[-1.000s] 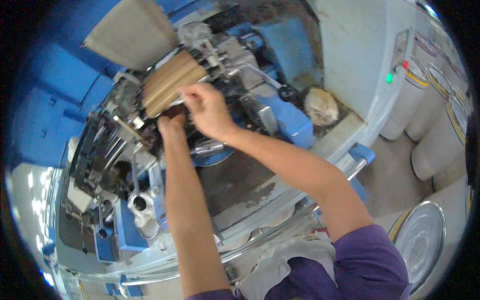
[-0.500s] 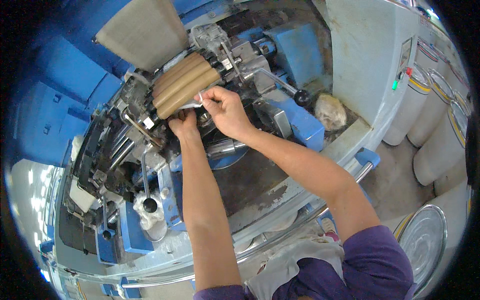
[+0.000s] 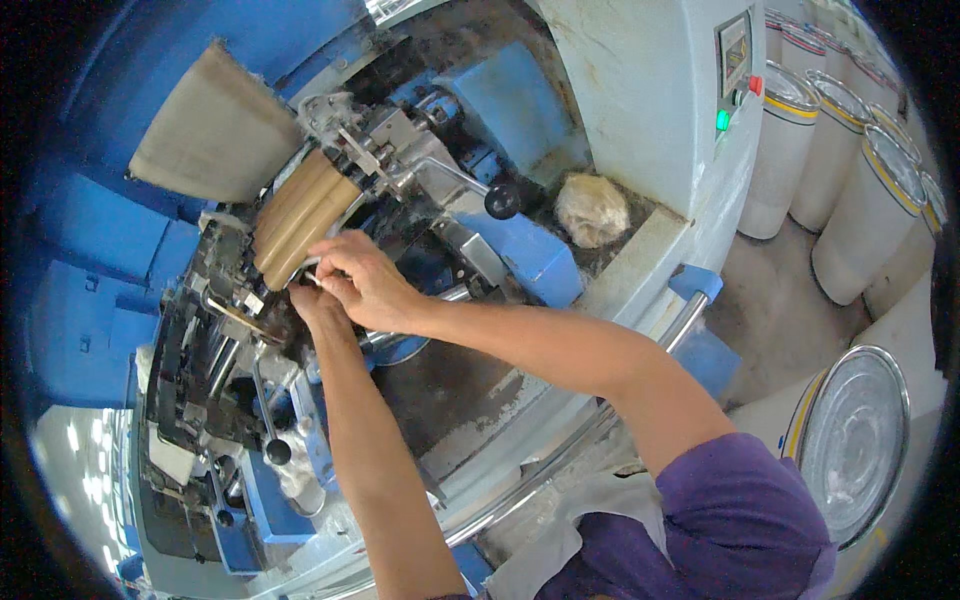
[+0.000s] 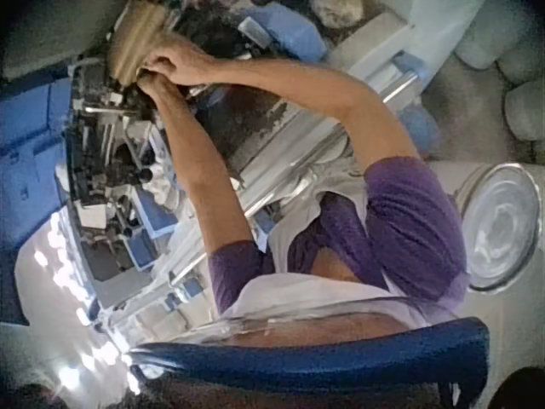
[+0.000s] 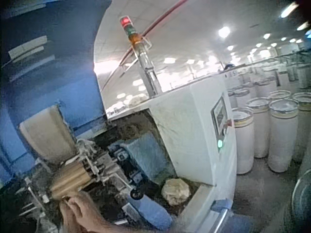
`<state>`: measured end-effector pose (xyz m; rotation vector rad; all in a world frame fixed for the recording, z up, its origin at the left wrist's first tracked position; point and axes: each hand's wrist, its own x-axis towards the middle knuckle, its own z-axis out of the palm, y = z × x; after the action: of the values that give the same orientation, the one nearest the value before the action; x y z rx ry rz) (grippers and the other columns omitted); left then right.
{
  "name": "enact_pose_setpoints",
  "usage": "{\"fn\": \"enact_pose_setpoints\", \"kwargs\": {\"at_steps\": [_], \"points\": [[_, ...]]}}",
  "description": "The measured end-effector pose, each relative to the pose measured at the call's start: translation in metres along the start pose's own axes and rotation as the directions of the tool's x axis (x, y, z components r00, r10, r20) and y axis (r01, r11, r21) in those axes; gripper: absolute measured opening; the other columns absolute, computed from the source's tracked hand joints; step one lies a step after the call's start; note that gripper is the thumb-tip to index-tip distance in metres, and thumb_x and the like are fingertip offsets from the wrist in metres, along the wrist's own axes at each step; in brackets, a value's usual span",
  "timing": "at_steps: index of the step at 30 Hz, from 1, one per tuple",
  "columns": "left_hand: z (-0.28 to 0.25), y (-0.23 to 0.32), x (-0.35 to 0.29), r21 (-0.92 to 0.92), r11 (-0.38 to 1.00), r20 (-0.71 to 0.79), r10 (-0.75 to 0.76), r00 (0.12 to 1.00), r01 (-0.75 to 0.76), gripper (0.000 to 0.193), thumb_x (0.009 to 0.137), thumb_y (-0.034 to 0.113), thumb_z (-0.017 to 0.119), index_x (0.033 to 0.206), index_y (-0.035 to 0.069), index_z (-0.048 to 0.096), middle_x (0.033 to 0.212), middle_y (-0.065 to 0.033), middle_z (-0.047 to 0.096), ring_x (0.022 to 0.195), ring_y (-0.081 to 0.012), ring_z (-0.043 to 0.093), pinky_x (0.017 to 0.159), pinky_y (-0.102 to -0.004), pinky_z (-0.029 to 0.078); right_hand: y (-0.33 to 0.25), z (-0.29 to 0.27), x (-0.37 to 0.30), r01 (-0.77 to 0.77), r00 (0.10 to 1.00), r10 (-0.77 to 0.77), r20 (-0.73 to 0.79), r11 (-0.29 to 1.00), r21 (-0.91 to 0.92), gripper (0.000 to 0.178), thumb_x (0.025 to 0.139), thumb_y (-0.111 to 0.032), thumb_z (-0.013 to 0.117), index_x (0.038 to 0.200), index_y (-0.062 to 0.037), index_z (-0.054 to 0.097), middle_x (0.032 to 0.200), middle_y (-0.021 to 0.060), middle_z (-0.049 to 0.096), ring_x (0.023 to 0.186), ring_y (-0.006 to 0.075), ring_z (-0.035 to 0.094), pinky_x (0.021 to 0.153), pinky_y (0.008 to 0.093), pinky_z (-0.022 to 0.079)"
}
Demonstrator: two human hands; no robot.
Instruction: The person operates a textile machine by using a long stick to guide cotton fibers, then removes a large cylindrical cotton bale from a container and places it into the machine. They adjust internal rollers and levers, feed cotton into the mechanism, and continue manipulating the machine's components.
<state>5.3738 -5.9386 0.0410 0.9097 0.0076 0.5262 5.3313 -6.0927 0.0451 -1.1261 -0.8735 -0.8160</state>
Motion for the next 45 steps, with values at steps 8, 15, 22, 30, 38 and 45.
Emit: {"fn": "enact_pose_setpoints", "kwargs": {"at_steps": [8,15,22,30,38,45], "points": [[0.044,0.037,-0.108,0.140,0.916,0.082,-0.389,0.918,0.376,0.031,0.096,0.032,0.041,0.107,0.009,0.057,0.103,-0.0025,0.061,0.092,-0.0160,0.055,0.081,-0.0312,0.045,0.005,-0.011,-0.001,0.057,0.995,-0.056,0.086,0.998,-0.009,0.004,0.079,-0.002,0.060,0.081,-0.0018,0.057,0.121,0.0117,0.052,0.112,0.0293,0.045,0.091,0.0392,0.039],[0.029,0.033,-0.111,0.083,0.918,0.047,-0.391,0.919,0.387,0.019,0.089,0.023,0.060,0.093,0.005,0.062,0.078,0.0005,0.054,0.071,-0.0130,0.049,0.064,-0.0277,0.042,0.009,-0.018,0.016,-0.380,0.922,0.381,0.065,0.860,0.342,0.010,0.080,-0.010,0.062,0.082,-0.0001,0.065,0.082,0.0094,0.065,0.072,0.0120,0.061,0.060,0.0250,0.046],[0.024,0.024,-0.116,0.303,0.895,-0.071,-0.321,0.945,0.327,0.021,0.083,0.027,0.069,0.086,0.007,0.064,0.069,0.0008,0.052,0.061,-0.0121,0.049,0.058,-0.0271,0.042,0.037,0.000,0.053,-0.795,0.427,0.742,0.517,0.580,-0.175,0.027,0.071,-0.022,0.074,0.063,0.0003,0.061,0.050,0.0066,0.055,0.034,0.0131,0.045,0.030,0.0281,0.034],[0.015,0.042,-0.183,0.617,0.744,0.096,-0.394,0.914,0.256,0.022,0.080,0.023,0.072,0.079,0.003,0.063,0.069,-0.0017,0.054,0.057,-0.0109,0.050,0.050,-0.0264,0.037,0.021,-0.007,0.075,-0.690,0.311,0.789,0.530,0.571,-0.445,0.020,0.073,-0.016,0.072,0.066,0.0008,0.063,0.057,0.0060,0.060,0.041,0.0106,0.054,0.036,0.0236,0.044],[-0.022,0.111,-0.280,0.272,-0.424,0.825,-0.359,0.436,-0.864,0.024,0.067,0.009,0.066,0.090,0.002,0.066,0.090,-0.0075,0.061,0.087,-0.0207,0.057,0.077,-0.0389,0.048,0.020,-0.011,0.081,-0.674,0.297,0.743,0.599,0.608,-0.420,0.023,0.076,-0.020,0.070,0.068,0.0000,0.063,0.060,0.0077,0.062,0.042,0.0110,0.055,0.036,0.0230,0.044],[-0.026,0.080,-0.260,0.031,-0.358,0.894,-0.408,0.187,-0.933,0.032,0.060,0.007,0.064,0.092,0.001,0.063,0.092,-0.0072,0.058,0.085,-0.0210,0.057,0.078,-0.0340,0.052,0.019,-0.007,0.086,-0.642,0.322,0.732,0.600,0.635,-0.430,0.023,0.077,-0.023,0.070,0.069,-0.0026,0.063,0.059,0.0054,0.061,0.043,0.0121,0.055,0.037,0.0252,0.044]]}}
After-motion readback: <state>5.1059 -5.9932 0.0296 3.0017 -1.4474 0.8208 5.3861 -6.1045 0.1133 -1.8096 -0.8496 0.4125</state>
